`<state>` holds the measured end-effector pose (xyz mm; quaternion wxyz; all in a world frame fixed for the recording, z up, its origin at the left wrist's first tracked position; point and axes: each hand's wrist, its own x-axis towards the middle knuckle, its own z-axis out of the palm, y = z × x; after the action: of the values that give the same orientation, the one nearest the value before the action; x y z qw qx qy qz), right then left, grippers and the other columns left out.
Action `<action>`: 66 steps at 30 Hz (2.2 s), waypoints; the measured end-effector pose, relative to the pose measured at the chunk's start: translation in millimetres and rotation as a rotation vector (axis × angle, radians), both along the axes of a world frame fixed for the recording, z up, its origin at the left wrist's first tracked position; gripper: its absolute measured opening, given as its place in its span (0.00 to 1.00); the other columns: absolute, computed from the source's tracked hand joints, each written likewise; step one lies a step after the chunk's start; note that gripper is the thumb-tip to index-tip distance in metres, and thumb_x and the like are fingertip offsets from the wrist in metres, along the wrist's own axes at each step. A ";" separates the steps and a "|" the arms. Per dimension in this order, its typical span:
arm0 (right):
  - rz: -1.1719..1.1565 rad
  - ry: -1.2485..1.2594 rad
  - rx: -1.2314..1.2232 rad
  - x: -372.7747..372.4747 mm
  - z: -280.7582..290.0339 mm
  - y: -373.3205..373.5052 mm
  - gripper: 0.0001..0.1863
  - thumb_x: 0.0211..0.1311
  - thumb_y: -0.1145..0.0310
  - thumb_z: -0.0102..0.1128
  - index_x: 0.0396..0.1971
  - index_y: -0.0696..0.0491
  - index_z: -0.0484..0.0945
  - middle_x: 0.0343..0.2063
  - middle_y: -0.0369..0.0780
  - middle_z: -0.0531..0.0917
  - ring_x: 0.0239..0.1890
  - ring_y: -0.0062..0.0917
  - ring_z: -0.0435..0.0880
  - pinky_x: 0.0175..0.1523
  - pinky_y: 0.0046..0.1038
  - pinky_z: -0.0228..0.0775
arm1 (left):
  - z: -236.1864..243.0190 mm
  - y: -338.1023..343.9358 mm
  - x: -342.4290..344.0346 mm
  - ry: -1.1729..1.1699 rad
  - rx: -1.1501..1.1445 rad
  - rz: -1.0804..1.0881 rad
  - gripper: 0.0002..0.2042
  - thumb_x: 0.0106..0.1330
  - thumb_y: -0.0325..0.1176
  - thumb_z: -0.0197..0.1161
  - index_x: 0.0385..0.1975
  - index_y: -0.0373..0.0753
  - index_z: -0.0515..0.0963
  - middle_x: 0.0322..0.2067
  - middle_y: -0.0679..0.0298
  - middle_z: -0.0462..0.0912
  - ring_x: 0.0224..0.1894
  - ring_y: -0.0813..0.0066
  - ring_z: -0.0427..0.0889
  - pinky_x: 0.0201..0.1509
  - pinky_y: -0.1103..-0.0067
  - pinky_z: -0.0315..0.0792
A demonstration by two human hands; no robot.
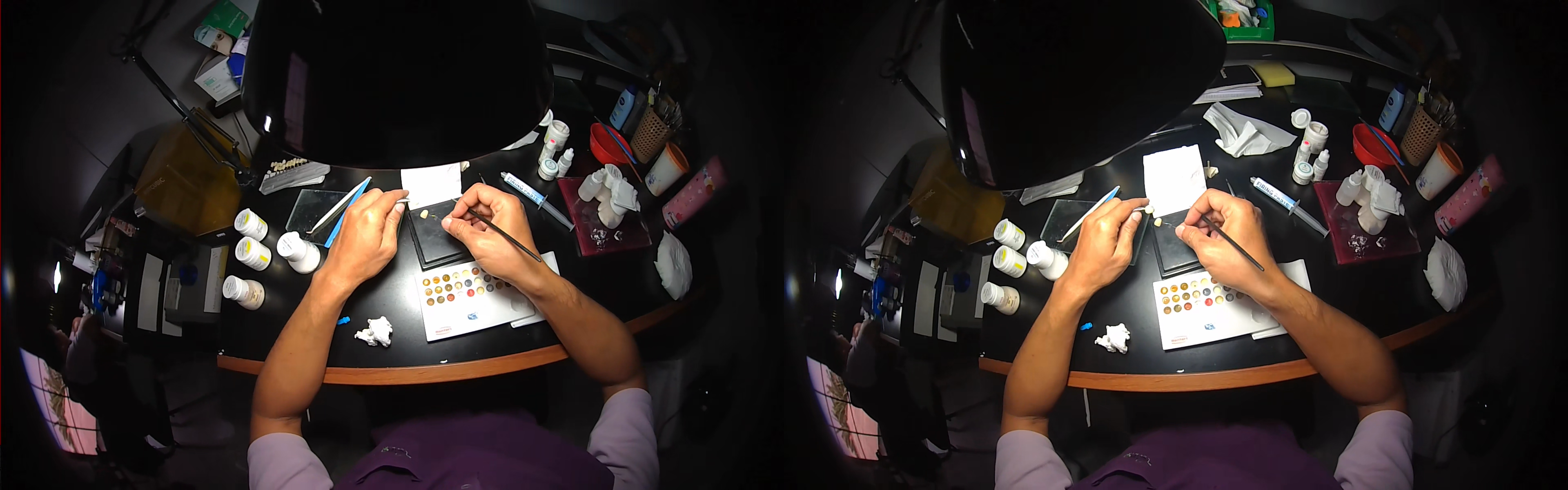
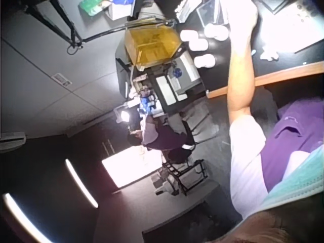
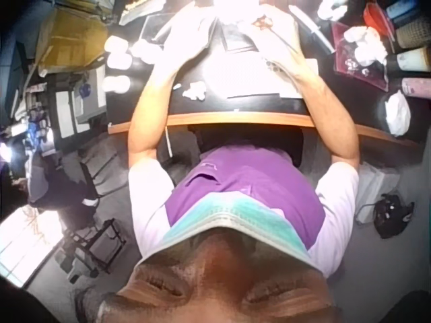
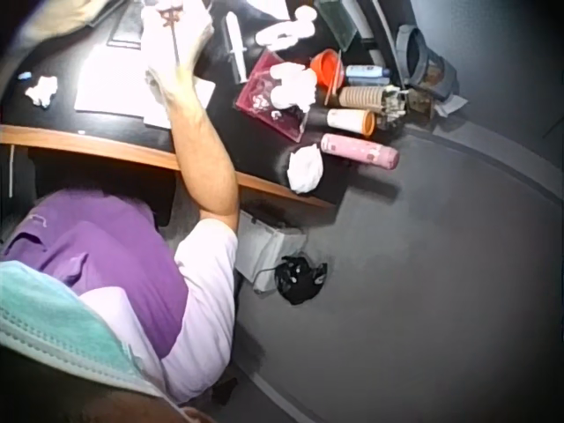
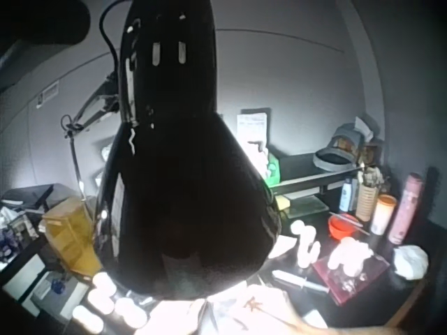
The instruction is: The person applies staining liquid to a dental prosthesis using a fine brush, repeatedly dipping the brush into a palette of colors and carefully painting the surface of the prosthetic teeth.
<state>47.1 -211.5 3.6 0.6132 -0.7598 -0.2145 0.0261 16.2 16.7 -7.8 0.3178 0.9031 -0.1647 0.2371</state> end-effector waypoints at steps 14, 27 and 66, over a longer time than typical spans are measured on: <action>-0.026 -0.062 0.116 39.3 -26.1 3.6 0.06 0.59 0.79 0.73 0.30 0.57 0.82 0.23 0.32 0.84 0.26 0.10 0.79 0.33 0.18 0.71 | 1.6 -24.0 18.4 0.019 -0.168 0.026 0.12 0.63 0.25 0.73 0.47 0.37 0.89 0.26 0.67 0.78 0.27 0.81 0.72 0.32 0.79 0.70; -0.066 -0.051 0.062 49.1 -24.1 -9.6 0.08 0.59 0.80 0.74 0.30 0.57 0.81 0.23 0.34 0.84 0.27 0.13 0.80 0.34 0.21 0.72 | 14.1 2.2 36.0 -0.074 0.087 0.046 0.14 0.72 0.28 0.63 0.54 0.31 0.86 0.27 0.54 0.79 0.28 0.62 0.79 0.36 0.68 0.73; -0.049 -0.074 0.086 51.6 -22.6 -1.5 0.07 0.64 0.83 0.72 0.33 0.59 0.80 0.30 0.38 0.88 0.32 0.12 0.85 0.37 0.16 0.78 | -13.6 1.0 51.6 -0.196 0.138 0.050 0.10 0.66 0.25 0.71 0.45 0.29 0.89 0.29 0.52 0.86 0.32 0.56 0.85 0.43 0.65 0.78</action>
<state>98.7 -213.0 -19.0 0.6374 -0.7382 -0.2194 -0.0266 67.8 17.8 -21.5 0.2312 0.8991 -0.1883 0.3204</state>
